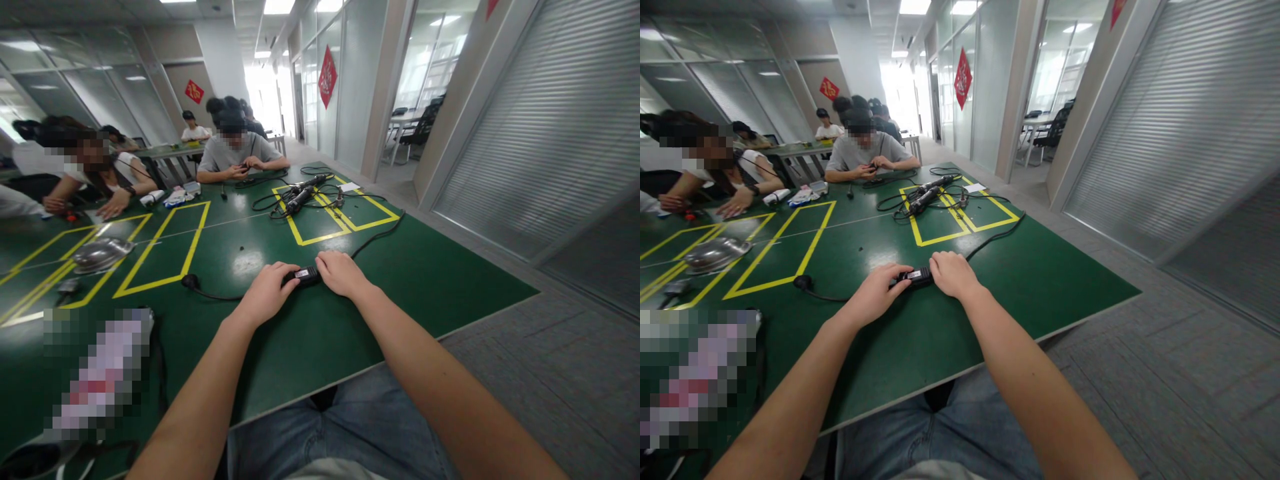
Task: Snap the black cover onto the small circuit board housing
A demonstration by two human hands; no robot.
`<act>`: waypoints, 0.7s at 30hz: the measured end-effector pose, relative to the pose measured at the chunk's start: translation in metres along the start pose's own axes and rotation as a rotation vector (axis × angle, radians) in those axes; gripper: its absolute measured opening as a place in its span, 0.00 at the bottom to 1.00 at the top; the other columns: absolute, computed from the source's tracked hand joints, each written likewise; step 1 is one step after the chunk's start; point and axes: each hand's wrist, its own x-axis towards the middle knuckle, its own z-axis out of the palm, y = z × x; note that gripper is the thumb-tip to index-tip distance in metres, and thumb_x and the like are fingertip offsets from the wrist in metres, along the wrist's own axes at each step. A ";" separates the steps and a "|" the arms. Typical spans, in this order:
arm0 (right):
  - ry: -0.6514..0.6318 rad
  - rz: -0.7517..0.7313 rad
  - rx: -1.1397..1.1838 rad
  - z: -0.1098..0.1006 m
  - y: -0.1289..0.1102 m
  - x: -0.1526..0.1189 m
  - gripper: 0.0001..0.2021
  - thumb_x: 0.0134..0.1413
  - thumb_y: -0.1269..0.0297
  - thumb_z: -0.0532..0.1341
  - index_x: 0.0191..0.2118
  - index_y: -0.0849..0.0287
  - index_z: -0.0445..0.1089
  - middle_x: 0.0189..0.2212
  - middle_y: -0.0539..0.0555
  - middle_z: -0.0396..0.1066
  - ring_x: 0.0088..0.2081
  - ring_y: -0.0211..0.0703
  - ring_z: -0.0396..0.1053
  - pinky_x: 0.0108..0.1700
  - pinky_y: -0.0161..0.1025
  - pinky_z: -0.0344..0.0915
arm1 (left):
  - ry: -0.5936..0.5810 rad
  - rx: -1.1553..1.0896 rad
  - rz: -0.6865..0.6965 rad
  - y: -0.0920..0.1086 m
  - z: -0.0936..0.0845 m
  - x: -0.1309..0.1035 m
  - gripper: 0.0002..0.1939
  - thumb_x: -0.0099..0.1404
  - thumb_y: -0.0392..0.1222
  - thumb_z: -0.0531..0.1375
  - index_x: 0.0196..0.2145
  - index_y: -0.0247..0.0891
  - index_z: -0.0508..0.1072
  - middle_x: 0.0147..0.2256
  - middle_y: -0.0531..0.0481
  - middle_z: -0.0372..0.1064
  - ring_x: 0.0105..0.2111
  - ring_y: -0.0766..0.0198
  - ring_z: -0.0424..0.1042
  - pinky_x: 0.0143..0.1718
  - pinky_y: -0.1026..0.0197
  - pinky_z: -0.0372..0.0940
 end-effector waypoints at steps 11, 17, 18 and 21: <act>0.053 -0.012 0.103 0.005 0.004 0.000 0.19 0.80 0.50 0.56 0.40 0.56 0.74 0.40 0.56 0.79 0.45 0.50 0.74 0.46 0.42 0.60 | -0.002 0.000 -0.050 0.002 -0.001 -0.001 0.18 0.78 0.44 0.59 0.60 0.39 0.80 0.53 0.39 0.81 0.53 0.46 0.78 0.60 0.45 0.70; 0.060 -0.004 0.111 0.007 0.005 0.000 0.19 0.80 0.50 0.56 0.40 0.56 0.75 0.41 0.56 0.79 0.45 0.49 0.74 0.46 0.41 0.61 | 0.006 -0.022 -0.056 -0.002 0.003 0.001 0.18 0.78 0.44 0.59 0.61 0.40 0.80 0.54 0.40 0.81 0.53 0.48 0.79 0.60 0.47 0.71; 0.057 -0.003 0.112 0.007 0.005 0.001 0.19 0.81 0.52 0.55 0.41 0.56 0.75 0.42 0.56 0.79 0.46 0.50 0.74 0.47 0.42 0.61 | 0.009 -0.023 -0.058 -0.003 0.003 0.001 0.19 0.78 0.43 0.59 0.61 0.40 0.80 0.54 0.40 0.81 0.54 0.48 0.79 0.61 0.46 0.71; 0.039 -0.001 0.110 0.007 0.007 0.002 0.19 0.83 0.59 0.50 0.44 0.57 0.76 0.45 0.58 0.81 0.49 0.50 0.76 0.50 0.42 0.62 | 0.016 -0.020 -0.060 -0.004 0.003 0.002 0.18 0.78 0.43 0.58 0.61 0.41 0.80 0.55 0.40 0.81 0.55 0.47 0.79 0.61 0.47 0.71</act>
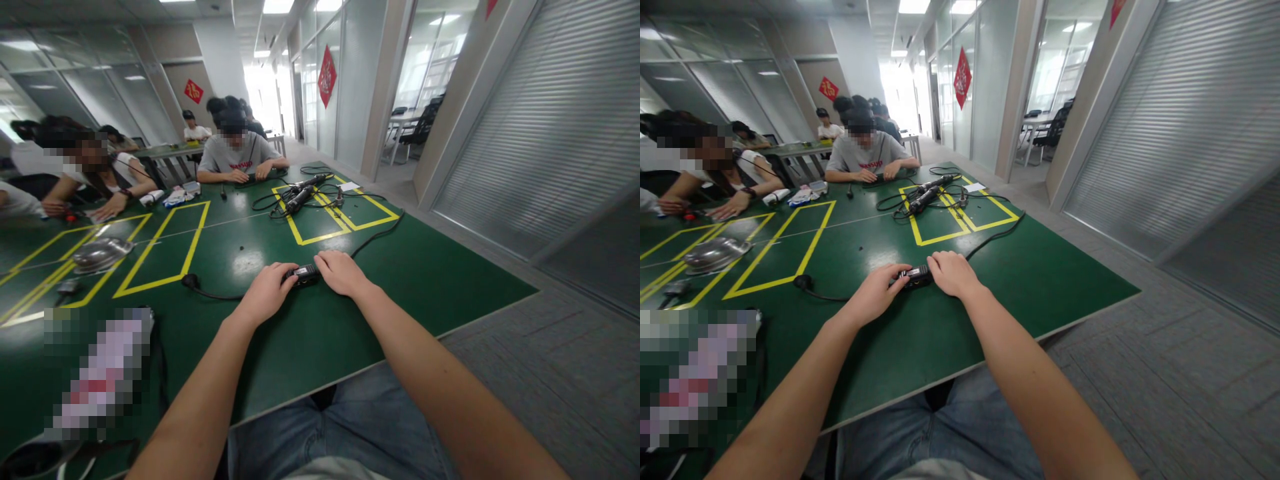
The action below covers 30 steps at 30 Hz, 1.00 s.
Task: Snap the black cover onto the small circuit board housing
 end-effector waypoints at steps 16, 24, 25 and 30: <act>-0.003 0.029 0.041 -0.001 0.002 0.002 0.13 0.79 0.62 0.57 0.43 0.56 0.78 0.41 0.57 0.81 0.45 0.49 0.76 0.45 0.41 0.61 | -0.016 -0.004 -0.023 0.005 -0.020 -0.006 0.15 0.72 0.43 0.65 0.55 0.43 0.83 0.50 0.45 0.83 0.49 0.50 0.80 0.58 0.50 0.73; 0.021 0.005 0.096 0.002 0.005 0.004 0.15 0.78 0.57 0.60 0.40 0.56 0.79 0.37 0.55 0.79 0.40 0.48 0.74 0.42 0.40 0.59 | -0.037 -0.007 -0.035 0.007 -0.020 -0.007 0.16 0.72 0.44 0.65 0.55 0.43 0.84 0.50 0.44 0.84 0.47 0.50 0.81 0.56 0.50 0.73; 0.022 0.003 0.099 0.003 0.005 0.004 0.15 0.78 0.57 0.60 0.40 0.56 0.79 0.37 0.55 0.79 0.40 0.48 0.73 0.42 0.41 0.59 | -0.035 -0.006 -0.032 0.007 -0.019 -0.007 0.16 0.73 0.44 0.65 0.55 0.43 0.84 0.50 0.44 0.84 0.47 0.50 0.81 0.56 0.50 0.73; 0.025 0.024 0.094 0.002 0.003 0.003 0.15 0.78 0.57 0.61 0.37 0.56 0.77 0.36 0.54 0.78 0.40 0.47 0.72 0.41 0.41 0.56 | -0.031 0.001 -0.032 0.006 -0.014 -0.005 0.16 0.72 0.42 0.65 0.56 0.42 0.83 0.48 0.44 0.83 0.46 0.50 0.81 0.55 0.50 0.73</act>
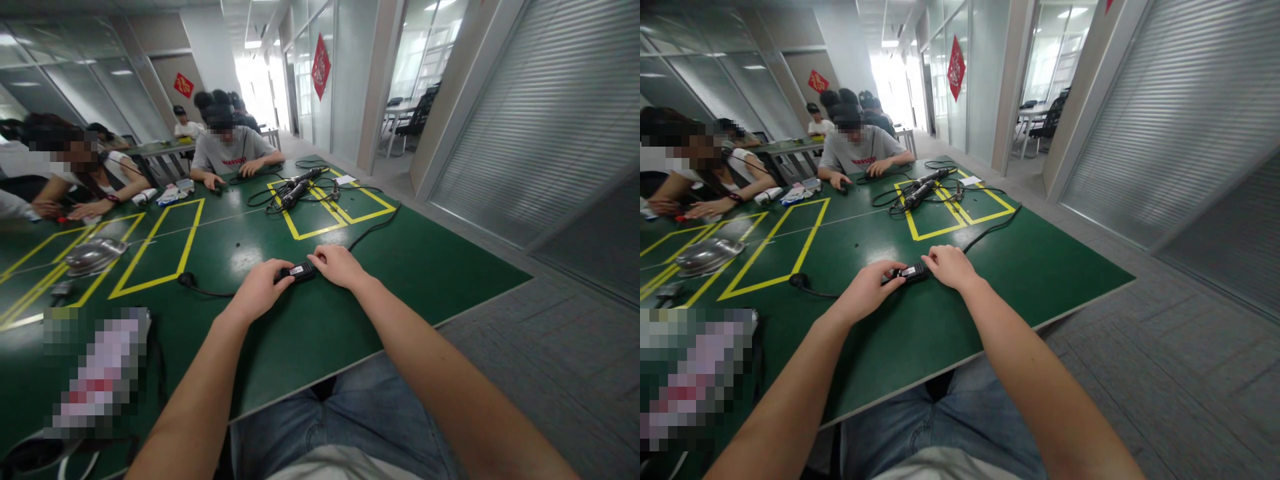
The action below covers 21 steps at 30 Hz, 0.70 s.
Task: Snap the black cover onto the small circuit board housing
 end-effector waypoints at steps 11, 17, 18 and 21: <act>0.013 -0.013 -0.022 -0.002 -0.005 -0.004 0.18 0.74 0.48 0.64 0.34 0.56 0.72 0.35 0.53 0.77 0.39 0.47 0.72 0.41 0.41 0.57 | -0.003 -0.016 0.056 -0.003 0.001 0.004 0.13 0.70 0.41 0.66 0.51 0.42 0.83 0.46 0.44 0.81 0.46 0.50 0.80 0.54 0.49 0.73; 0.021 0.001 -0.046 -0.002 -0.006 -0.004 0.16 0.73 0.51 0.64 0.34 0.56 0.73 0.36 0.53 0.77 0.40 0.47 0.72 0.41 0.41 0.57 | -0.020 -0.078 0.052 -0.004 0.004 0.003 0.12 0.70 0.43 0.66 0.51 0.41 0.81 0.44 0.46 0.79 0.42 0.51 0.79 0.49 0.50 0.73; 0.024 -0.003 -0.058 -0.002 -0.007 -0.005 0.16 0.74 0.52 0.64 0.35 0.56 0.73 0.36 0.53 0.77 0.40 0.47 0.72 0.41 0.41 0.57 | -0.021 -0.088 0.051 -0.005 0.005 0.002 0.12 0.70 0.43 0.67 0.50 0.41 0.80 0.43 0.46 0.79 0.42 0.51 0.78 0.49 0.50 0.73; 0.046 -0.034 -0.129 0.000 -0.015 -0.011 0.15 0.76 0.57 0.61 0.36 0.57 0.74 0.37 0.56 0.78 0.42 0.49 0.72 0.43 0.43 0.58 | -0.011 -0.104 0.064 -0.006 0.009 0.003 0.12 0.67 0.39 0.68 0.49 0.41 0.78 0.43 0.47 0.79 0.43 0.51 0.78 0.51 0.49 0.72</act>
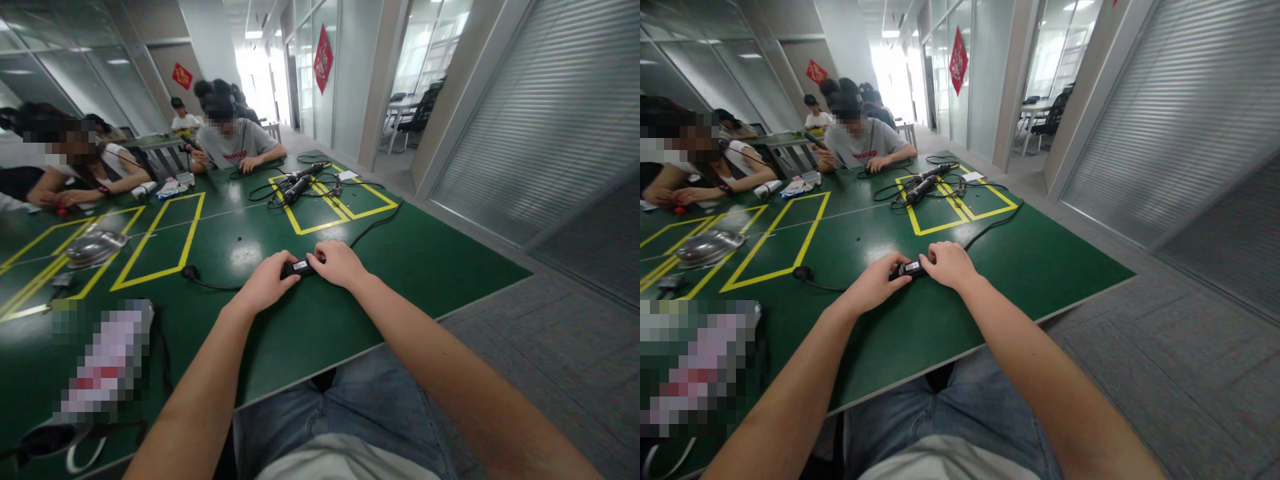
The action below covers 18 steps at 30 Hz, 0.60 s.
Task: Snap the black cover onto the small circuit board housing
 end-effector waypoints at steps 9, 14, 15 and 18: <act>0.134 -0.007 -0.122 0.009 -0.053 -0.015 0.14 0.76 0.59 0.55 0.52 0.60 0.74 0.50 0.66 0.76 0.53 0.61 0.68 0.54 0.51 0.61 | 0.067 -0.014 0.027 -0.005 0.009 0.006 0.07 0.65 0.36 0.63 0.42 0.41 0.73 0.41 0.46 0.78 0.42 0.52 0.77 0.50 0.47 0.73; 0.100 0.148 -0.054 0.010 -0.068 -0.009 0.15 0.77 0.61 0.53 0.51 0.61 0.76 0.51 0.66 0.76 0.54 0.59 0.70 0.57 0.52 0.61 | 0.066 -0.057 0.028 -0.017 0.009 0.009 0.16 0.64 0.39 0.63 0.51 0.40 0.74 0.46 0.44 0.79 0.44 0.52 0.78 0.53 0.47 0.74; 0.102 0.173 -0.040 0.010 -0.069 -0.008 0.15 0.77 0.61 0.53 0.52 0.61 0.76 0.51 0.66 0.77 0.55 0.59 0.70 0.57 0.52 0.61 | 0.061 -0.058 0.024 -0.020 0.009 0.010 0.21 0.64 0.41 0.64 0.55 0.39 0.74 0.47 0.43 0.79 0.45 0.52 0.78 0.54 0.46 0.74; 0.095 0.199 -0.019 0.009 -0.072 -0.007 0.16 0.77 0.61 0.53 0.53 0.62 0.76 0.52 0.66 0.77 0.55 0.60 0.71 0.58 0.53 0.61 | 0.064 -0.018 0.022 -0.022 0.009 0.011 0.26 0.65 0.43 0.63 0.60 0.37 0.74 0.50 0.40 0.79 0.48 0.49 0.78 0.54 0.46 0.74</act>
